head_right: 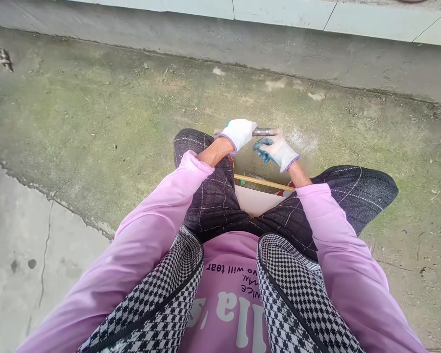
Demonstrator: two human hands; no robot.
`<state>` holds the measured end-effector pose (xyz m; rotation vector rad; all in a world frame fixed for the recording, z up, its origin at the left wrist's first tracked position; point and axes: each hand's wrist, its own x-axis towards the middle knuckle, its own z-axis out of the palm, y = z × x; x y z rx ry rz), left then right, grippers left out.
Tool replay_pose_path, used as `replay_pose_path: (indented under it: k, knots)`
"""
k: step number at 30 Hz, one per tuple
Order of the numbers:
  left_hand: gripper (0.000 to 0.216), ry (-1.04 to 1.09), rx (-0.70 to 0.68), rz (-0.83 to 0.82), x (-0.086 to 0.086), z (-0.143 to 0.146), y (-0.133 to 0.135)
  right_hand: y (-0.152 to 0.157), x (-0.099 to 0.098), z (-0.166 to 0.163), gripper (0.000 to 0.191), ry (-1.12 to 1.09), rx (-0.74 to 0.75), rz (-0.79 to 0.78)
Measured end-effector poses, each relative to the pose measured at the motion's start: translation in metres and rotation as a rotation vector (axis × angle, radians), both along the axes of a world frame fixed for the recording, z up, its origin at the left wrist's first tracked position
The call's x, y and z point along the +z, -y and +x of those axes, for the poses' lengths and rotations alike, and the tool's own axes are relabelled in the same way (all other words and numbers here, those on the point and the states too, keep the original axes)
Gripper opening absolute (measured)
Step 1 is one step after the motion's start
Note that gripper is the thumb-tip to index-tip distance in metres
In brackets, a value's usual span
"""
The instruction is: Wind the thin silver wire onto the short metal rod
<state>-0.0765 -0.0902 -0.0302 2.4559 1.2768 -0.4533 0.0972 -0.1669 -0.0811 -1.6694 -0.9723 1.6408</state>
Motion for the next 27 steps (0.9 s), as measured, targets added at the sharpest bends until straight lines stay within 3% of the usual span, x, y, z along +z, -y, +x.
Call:
replay_pose_path:
  k: [2, 5, 10, 15, 20, 27]
  knots:
    - [0.060, -0.030, 0.009, 0.006, 0.004, -0.001, 0.004, 0.004, 0.004, 0.000, 0.030, -0.020, 0.012, 0.020]
    - [0.060, -0.057, -0.014, 0.027, 0.005, 0.000, 0.009, 0.002, 0.006, 0.009, 0.019, 0.021, 0.008, 0.057]
    - [0.061, -0.057, -0.191, -0.005, -0.001, 0.004, 0.013, -0.013, -0.001, 0.037, 0.013, 0.159, -0.117, 0.159]
    - [0.062, -0.029, -0.328, 0.008, -0.008, 0.004, 0.012, -0.024, -0.018, 0.046, 0.009, 0.186, -0.175, 0.090]
    - [0.064, -0.014, -0.256, 0.012, -0.005, 0.002, 0.008, -0.025, -0.026, 0.037, 0.011, 0.187, -0.149, -0.003]
    - [0.058, 0.010, -0.047, -0.001, 0.000, 0.006, 0.000, -0.010, -0.019, 0.018, 0.022, -0.009, -0.055, 0.007]
